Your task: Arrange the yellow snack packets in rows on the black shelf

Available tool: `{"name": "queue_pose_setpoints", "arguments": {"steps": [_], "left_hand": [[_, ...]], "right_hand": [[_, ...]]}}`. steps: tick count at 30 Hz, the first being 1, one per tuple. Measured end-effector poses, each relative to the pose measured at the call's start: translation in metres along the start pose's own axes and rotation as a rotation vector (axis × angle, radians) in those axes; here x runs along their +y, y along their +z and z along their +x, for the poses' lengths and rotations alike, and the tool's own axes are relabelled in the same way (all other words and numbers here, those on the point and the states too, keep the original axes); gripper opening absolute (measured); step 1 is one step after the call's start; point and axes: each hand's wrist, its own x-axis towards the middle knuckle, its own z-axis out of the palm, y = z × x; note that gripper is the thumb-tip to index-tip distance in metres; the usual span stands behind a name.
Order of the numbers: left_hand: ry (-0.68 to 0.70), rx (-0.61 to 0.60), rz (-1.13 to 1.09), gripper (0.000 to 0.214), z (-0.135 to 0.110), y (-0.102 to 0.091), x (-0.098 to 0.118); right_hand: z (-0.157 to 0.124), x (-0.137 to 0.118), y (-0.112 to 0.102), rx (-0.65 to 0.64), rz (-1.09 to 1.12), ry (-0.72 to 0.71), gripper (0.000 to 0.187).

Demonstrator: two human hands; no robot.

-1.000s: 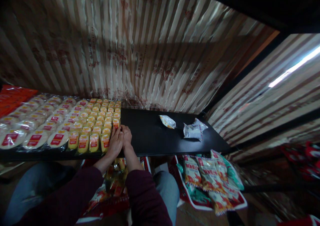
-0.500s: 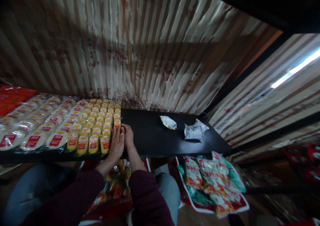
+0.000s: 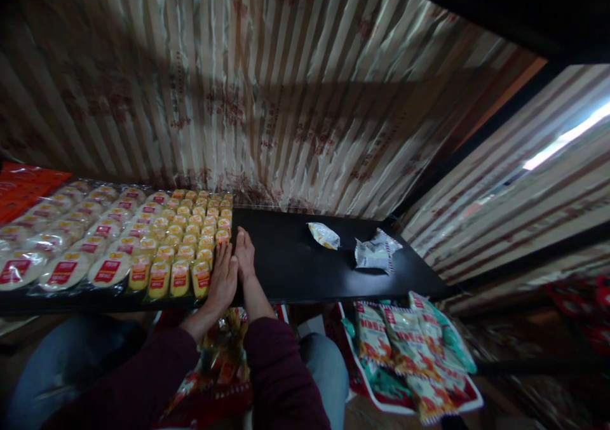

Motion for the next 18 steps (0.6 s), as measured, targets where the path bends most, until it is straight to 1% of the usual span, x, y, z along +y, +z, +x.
{"name": "queue_pose_setpoints", "arguments": {"steps": [3,6,10,14,18], "left_hand": [[-0.004,-0.005,0.006,0.059,-0.002,0.0,0.003],[-0.02,-0.001,-0.002,0.06,-0.002,0.0,0.005],[-0.025,-0.002,-0.017,0.061,0.0,-0.001,0.005],[-0.039,0.011,-0.047,0.061,0.001,0.001,0.003],[-0.049,0.005,-0.042,0.061,0.002,0.001,0.003]], "right_hand": [[0.015,-0.001,0.007,-0.042,0.089,0.064,0.065],[0.025,-0.002,0.014,-0.065,0.134,0.099,0.075],[0.028,-0.008,0.02,-0.11,0.152,0.125,0.076],[0.024,-0.017,0.019,-0.175,0.126,0.156,0.076],[0.021,-0.023,0.017,-0.148,0.079,0.17,0.077]]}}
